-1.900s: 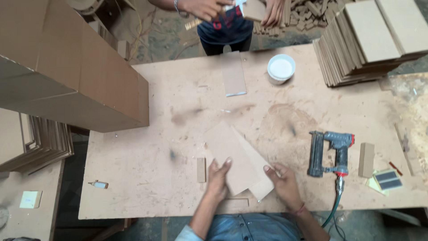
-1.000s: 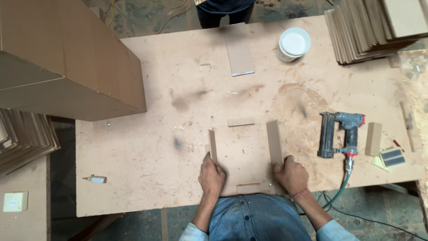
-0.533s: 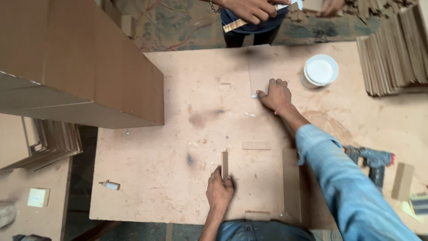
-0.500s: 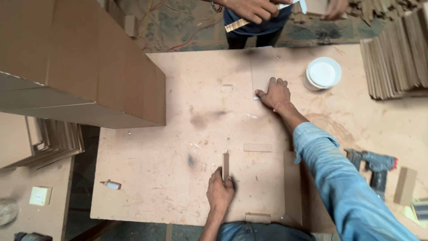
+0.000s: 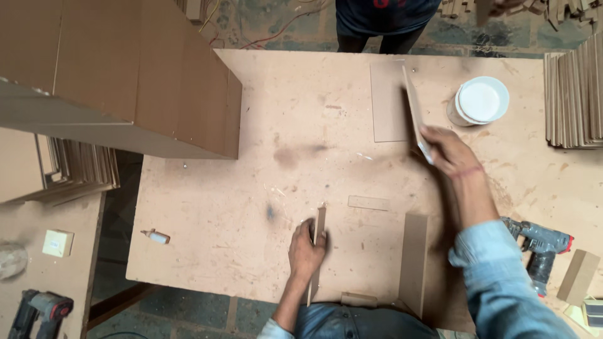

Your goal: The person assembles small wooden boxes by arranging pre-cut panels on a workbench and securing them with a pneumatic nail gun. They repeatedly position the panels, align the corners, and drive nails to form the box structure, then pass the finished unit to a coworker.

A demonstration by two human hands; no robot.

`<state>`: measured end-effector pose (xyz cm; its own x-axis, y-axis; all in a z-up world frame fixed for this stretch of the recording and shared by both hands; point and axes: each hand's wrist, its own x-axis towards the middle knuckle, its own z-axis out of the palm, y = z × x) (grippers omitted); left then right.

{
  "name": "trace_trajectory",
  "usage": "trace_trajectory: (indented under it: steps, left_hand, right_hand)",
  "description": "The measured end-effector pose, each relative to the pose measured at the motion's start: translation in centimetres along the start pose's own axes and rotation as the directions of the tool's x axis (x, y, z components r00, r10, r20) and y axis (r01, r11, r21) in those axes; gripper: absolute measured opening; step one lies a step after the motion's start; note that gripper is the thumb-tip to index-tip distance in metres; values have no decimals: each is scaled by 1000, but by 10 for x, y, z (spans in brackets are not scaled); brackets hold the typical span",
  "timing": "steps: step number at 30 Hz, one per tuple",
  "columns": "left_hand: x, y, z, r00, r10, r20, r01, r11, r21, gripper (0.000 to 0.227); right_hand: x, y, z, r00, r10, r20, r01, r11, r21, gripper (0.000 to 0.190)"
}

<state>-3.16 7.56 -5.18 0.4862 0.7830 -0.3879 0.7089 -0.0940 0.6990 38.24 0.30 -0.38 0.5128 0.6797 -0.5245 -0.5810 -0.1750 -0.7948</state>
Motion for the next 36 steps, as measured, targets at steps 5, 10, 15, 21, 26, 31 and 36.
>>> trace_trajectory:
  steps: [5,10,15,21,26,31,36]
  left_hand:
    - [28,-4,9,994,102,44,-95,988,-125,63]
    - [42,-8,18,985,161,57,-143,958,-248,78]
    - [40,-2,16,984,132,123,-83,936,-341,83]
    - [33,10,6,976,146,163,-80,931,-357,78]
    - [25,26,-4,975,161,155,-100,934,-344,73]
    - [24,36,-8,954,-61,293,126,970,-209,76]
    - [28,20,8,976,150,156,-107,961,-256,79]
  right_hand:
    - [-82,-6,22,994,-106,-3,99,937,-334,28]
    - [-134,-13,71,874,-312,374,362,-97,-927,21]
    - [-140,20,107,913,-16,409,369,-397,-840,32]
    - [-133,62,108,919,59,389,367,-482,-796,32]
    - [-136,75,96,929,38,369,346,-446,-825,36]
    - [-136,89,85,927,-1,376,344,-403,-848,26]
    - [-129,98,83,919,14,394,370,-378,-849,24]
